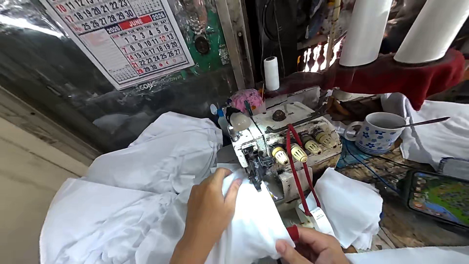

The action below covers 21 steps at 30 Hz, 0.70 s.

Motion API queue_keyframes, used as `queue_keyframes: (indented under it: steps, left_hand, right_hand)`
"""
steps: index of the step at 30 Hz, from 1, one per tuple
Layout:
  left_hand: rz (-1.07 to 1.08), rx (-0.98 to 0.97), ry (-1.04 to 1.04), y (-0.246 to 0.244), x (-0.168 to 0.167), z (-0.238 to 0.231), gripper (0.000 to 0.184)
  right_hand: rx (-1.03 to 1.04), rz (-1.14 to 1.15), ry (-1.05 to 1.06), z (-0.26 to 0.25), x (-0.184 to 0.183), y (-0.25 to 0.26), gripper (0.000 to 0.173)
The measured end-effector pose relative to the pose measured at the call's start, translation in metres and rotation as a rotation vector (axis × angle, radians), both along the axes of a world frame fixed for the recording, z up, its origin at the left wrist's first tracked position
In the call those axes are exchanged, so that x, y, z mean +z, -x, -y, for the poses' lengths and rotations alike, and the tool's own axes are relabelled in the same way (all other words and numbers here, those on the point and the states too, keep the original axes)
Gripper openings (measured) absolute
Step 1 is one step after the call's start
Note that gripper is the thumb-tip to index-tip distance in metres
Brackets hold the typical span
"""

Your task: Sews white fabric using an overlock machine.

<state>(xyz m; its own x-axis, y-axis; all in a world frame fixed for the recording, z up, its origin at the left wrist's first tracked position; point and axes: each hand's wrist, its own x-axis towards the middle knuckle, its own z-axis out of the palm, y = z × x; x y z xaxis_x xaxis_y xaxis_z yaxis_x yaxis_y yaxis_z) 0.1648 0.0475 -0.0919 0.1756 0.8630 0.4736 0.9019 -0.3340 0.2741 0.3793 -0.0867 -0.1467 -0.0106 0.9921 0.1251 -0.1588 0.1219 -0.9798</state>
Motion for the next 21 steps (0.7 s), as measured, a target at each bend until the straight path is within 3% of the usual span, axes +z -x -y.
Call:
queue_keyframes:
  steps: [5, 10, 13, 16, 17, 19, 21]
  left_hand:
    - [0.014, 0.009, 0.026, 0.007, 0.004, -0.036, 0.033]
    - [-0.041, 0.021, 0.126, 0.015, 0.019, -0.072, 0.032]
    - [0.056, -0.035, 0.089, 0.033, 0.051, -0.055, 0.033]
    - [0.17, -0.082, -0.216, 0.055, 0.071, -0.01, 0.033]
    - [0.192, -0.112, -0.302, 0.061, 0.072, 0.004, 0.032]
    - [0.26, -0.183, -0.421, 0.067, 0.071, 0.026, 0.028]
    - [0.307, -0.241, -0.477, 0.07, 0.067, 0.044, 0.019]
  right_hand:
    - [-0.137, -0.002, 0.037, -0.038, 0.011, 0.019, 0.019]
    - [-0.269, -0.023, 0.053, -0.073, 0.006, 0.033, 0.045]
    - [-0.02, 0.206, -0.032, -0.047, 0.011, 0.011, 0.04]
    - [0.435, 0.551, -0.154, -0.035, 0.035, -0.009, 0.029]
    - [0.466, 0.572, -0.181, -0.039, 0.047, -0.001, 0.038]
    - [0.375, 0.407, -0.178, -0.057, 0.068, 0.03, 0.061]
    - [0.386, 0.293, -0.147, -0.071, 0.073, 0.047, 0.056]
